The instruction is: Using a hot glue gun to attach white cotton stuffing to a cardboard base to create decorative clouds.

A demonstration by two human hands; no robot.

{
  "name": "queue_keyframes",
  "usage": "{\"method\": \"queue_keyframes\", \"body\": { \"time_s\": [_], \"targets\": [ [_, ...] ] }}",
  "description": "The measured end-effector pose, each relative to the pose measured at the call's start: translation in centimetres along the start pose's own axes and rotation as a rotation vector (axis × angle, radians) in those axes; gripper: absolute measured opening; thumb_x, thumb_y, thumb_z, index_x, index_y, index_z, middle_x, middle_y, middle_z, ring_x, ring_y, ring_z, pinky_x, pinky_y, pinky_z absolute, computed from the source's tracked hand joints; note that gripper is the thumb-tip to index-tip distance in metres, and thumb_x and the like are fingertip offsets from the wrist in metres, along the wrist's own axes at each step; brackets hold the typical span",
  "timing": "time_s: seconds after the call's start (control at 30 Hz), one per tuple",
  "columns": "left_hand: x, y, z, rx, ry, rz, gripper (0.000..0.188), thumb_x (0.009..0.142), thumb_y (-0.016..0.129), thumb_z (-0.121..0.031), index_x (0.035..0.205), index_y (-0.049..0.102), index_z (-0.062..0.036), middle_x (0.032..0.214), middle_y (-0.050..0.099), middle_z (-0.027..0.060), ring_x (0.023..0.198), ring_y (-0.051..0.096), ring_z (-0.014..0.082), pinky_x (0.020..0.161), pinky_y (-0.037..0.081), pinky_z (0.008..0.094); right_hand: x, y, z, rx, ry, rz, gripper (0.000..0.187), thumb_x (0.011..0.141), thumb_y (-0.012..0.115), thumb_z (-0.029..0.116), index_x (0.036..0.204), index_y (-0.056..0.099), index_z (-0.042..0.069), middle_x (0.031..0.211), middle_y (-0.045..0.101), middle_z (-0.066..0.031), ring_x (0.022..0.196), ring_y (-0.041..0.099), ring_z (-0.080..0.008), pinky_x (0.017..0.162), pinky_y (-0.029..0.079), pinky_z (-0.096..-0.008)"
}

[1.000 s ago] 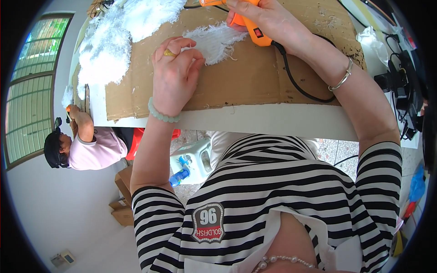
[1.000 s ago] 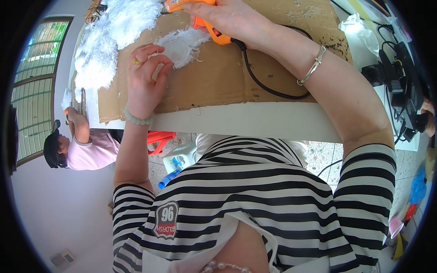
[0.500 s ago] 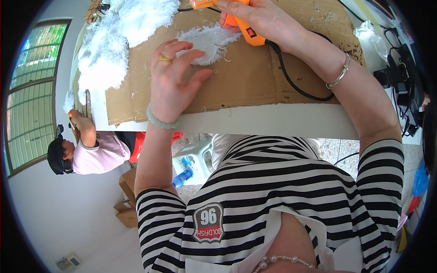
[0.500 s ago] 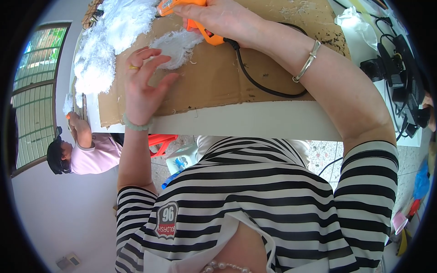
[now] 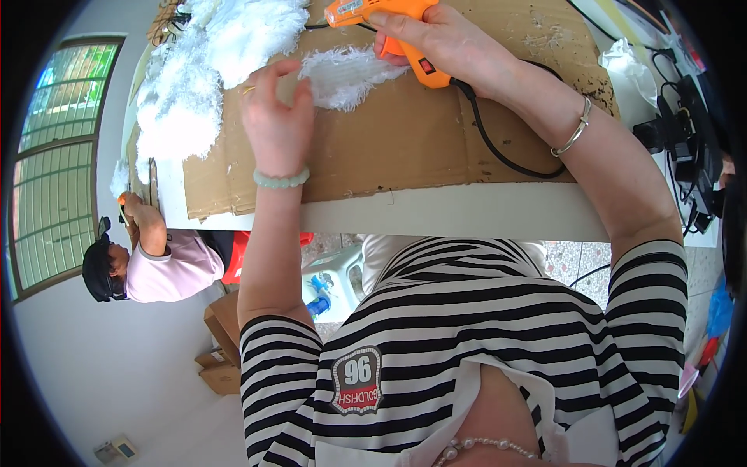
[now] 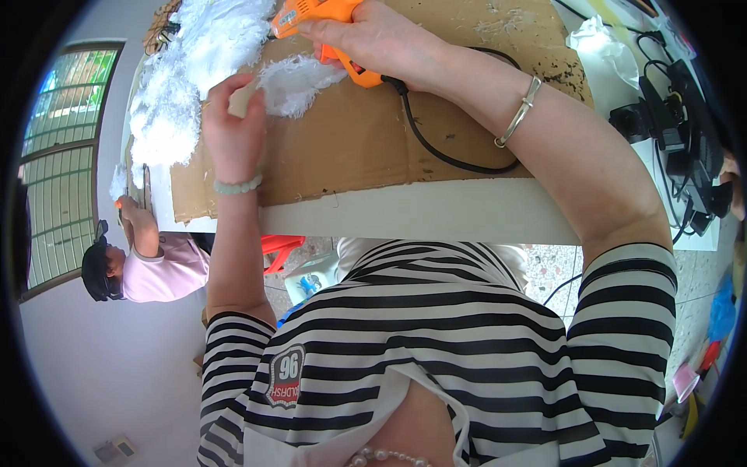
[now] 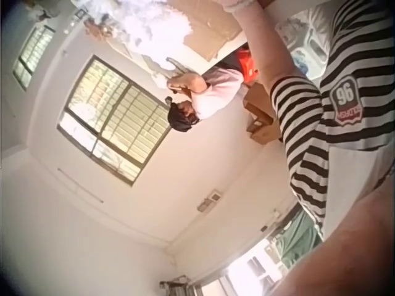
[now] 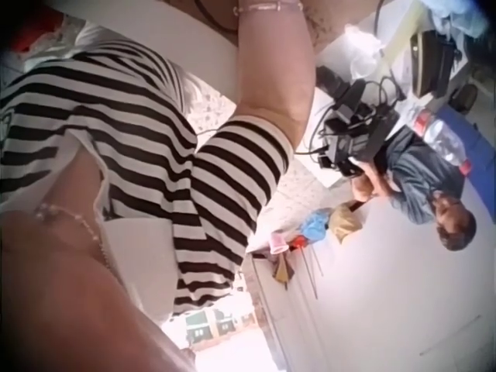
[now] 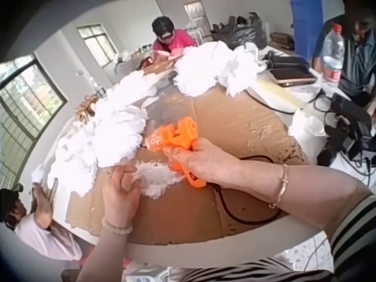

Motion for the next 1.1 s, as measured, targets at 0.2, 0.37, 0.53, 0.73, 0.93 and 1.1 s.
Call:
{"method": "queue_keyframes", "body": {
  "time_s": [0.2,0.37,0.53,0.73,0.93,1.1],
  "targets": [
    [0.4,-1.0,-3.0,-0.088,0.140,-0.009,0.022,0.067,0.074,-0.009,0.084,0.061,-0.0068,0.088,0.063,0.0089,0.089,0.058,0.0264,0.082,0.042,0.0383,0.0,-0.2,-0.3,-0.064,0.025,-0.001,0.027,0.094,0.052,0.025,0.109,0.059,0.003,0.090,0.060,-0.0016,0.081,0.055,-0.0107,0.071,0.046,-0.0250],
    [0.7,1.9,-1.2,-0.054,0.072,0.115,0.024,0.067,0.076,-0.013,0.086,0.062,-0.0073,0.090,0.063,0.0090,0.090,0.057,0.0273,0.084,0.041,0.0399,0.0,0.1,0.1,-0.019,-0.001,-0.003,0.027,0.095,0.052,0.024,0.110,0.058,0.003,0.090,0.060,-0.0014,0.080,0.055,-0.0104,0.070,0.046,-0.0246],
    [1.3,1.5,0.4,0.000,-0.008,0.072,0.023,0.068,0.076,-0.015,0.085,0.062,-0.0070,0.091,0.063,0.0080,0.091,0.057,0.0277,0.082,0.041,0.0392,-0.1,0.0,-0.1,0.008,0.052,-0.002,0.026,0.095,0.052,0.023,0.111,0.058,0.003,0.090,0.060,-0.0018,0.080,0.055,-0.0108,0.071,0.047,-0.0249],
    [1.9,-0.9,-1.1,-0.185,-0.010,-0.040,0.020,0.071,0.074,-0.016,0.085,0.063,-0.0083,0.086,0.064,0.0096,0.083,0.058,0.0296,0.075,0.044,0.0386,0.0,0.1,-0.3,0.006,0.065,-0.017,0.026,0.095,0.051,0.023,0.112,0.057,0.003,0.090,0.060,-0.0021,0.080,0.055,-0.0109,0.071,0.047,-0.0249],
    [1.4,0.8,1.8,0.016,0.172,-0.041,0.015,0.074,0.072,-0.014,0.083,0.064,-0.0038,0.077,0.063,0.0101,0.068,0.059,0.0258,0.064,0.047,0.0354,-0.5,0.0,-0.1,-0.103,0.065,-0.013,0.032,0.094,0.051,0.034,0.101,0.059,0.003,0.089,0.060,-0.0039,0.083,0.058,-0.0122,0.076,0.048,-0.0269],
    [1.3,-2.2,4.3,-0.297,-0.331,-0.289,0.008,0.084,0.064,-0.011,0.086,0.065,-0.0035,0.067,0.060,0.0063,0.059,0.057,0.0140,0.056,0.045,0.0266,-1.0,-0.4,0.0,-0.173,0.147,-0.020,0.041,0.092,0.052,0.043,0.095,0.060,0.003,0.090,0.059,-0.0050,0.088,0.058,-0.0126,0.085,0.046,-0.0277]
  ]
}}
Point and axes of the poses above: each hand's wrist, its own x-axis towards the middle knuckle, its own y-axis out of the palm, z = x × y, the point moved 4 cm from there along x, towards the middle knuckle
